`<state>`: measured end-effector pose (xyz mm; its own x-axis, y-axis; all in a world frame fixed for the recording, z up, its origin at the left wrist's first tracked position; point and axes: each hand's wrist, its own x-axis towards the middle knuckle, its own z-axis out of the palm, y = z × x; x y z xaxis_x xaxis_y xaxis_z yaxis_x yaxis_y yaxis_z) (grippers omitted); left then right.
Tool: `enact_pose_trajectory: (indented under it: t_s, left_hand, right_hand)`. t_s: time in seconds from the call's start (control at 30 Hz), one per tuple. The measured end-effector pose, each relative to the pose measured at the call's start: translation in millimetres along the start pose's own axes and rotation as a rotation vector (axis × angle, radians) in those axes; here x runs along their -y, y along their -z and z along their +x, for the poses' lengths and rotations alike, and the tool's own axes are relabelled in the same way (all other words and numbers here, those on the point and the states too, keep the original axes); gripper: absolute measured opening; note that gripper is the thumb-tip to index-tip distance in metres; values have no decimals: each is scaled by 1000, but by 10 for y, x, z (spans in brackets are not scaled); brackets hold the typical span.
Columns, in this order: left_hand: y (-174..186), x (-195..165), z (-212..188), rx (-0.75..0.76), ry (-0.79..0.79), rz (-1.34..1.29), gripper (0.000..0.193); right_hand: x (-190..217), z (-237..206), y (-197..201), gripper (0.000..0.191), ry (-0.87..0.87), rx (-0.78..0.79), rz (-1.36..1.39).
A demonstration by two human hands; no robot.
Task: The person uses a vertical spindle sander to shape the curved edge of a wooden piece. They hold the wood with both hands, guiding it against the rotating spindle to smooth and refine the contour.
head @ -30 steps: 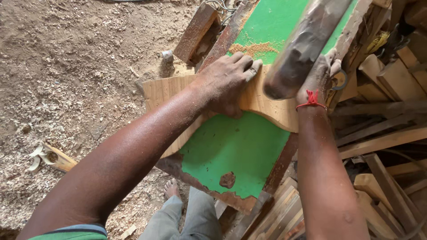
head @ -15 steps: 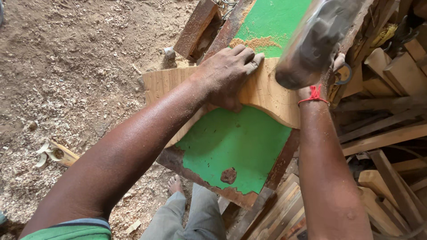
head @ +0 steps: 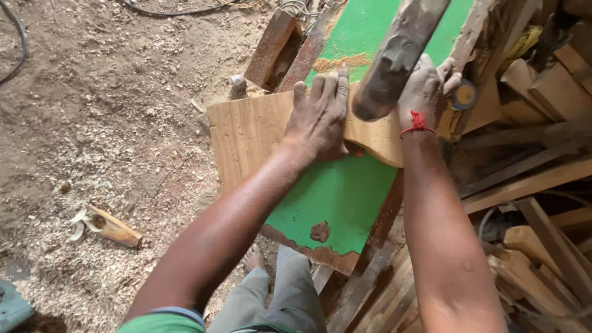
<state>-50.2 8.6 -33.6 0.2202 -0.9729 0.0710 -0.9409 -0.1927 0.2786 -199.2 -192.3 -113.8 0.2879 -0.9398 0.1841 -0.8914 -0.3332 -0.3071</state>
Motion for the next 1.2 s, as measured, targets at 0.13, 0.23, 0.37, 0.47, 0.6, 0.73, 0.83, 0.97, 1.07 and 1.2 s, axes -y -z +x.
enact_pose_trajectory:
  t_s: [0.13,0.23,0.37,0.47,0.6,0.73,0.83,0.97,1.07,1.2]
  left_hand:
    - [-22,16,-74,-20,-11,-84,149]
    - [-6,72,-45,-12,-45,-84,146]
    - [-19,96,-11,-17,-49,-72,139]
    - [-49,132,26,24,-86,-77,143]
    - [-66,165,65,25,-96,-73,146]
    - [-54,177,87,25,-105,-82,146]
    - [-56,189,89,21,-110,-90,146]
    - [-86,204,76,6,-119,-119,146]
    - [-99,216,83,-16,-130,-124,147]
    - [-89,262,120,14,-184,-101,141]
  right_hand:
    - [30,3,70,40,102,75,-94]
    - [13,137,69,55,146,62,22]
    - [-20,205,40,59,97,59,-55]
    - [-53,169,-3,61,99,68,-91]
    - [-55,135,4,65,82,66,-108]
    - [-75,154,-4,69,46,61,-115]
    - [-106,156,-37,56,107,0,-148]
    - [-132,151,-65,53,88,-6,-124]
    - [-146,155,-65,51,78,-20,-93]
    - [-149,147,-58,58,112,-40,-138]
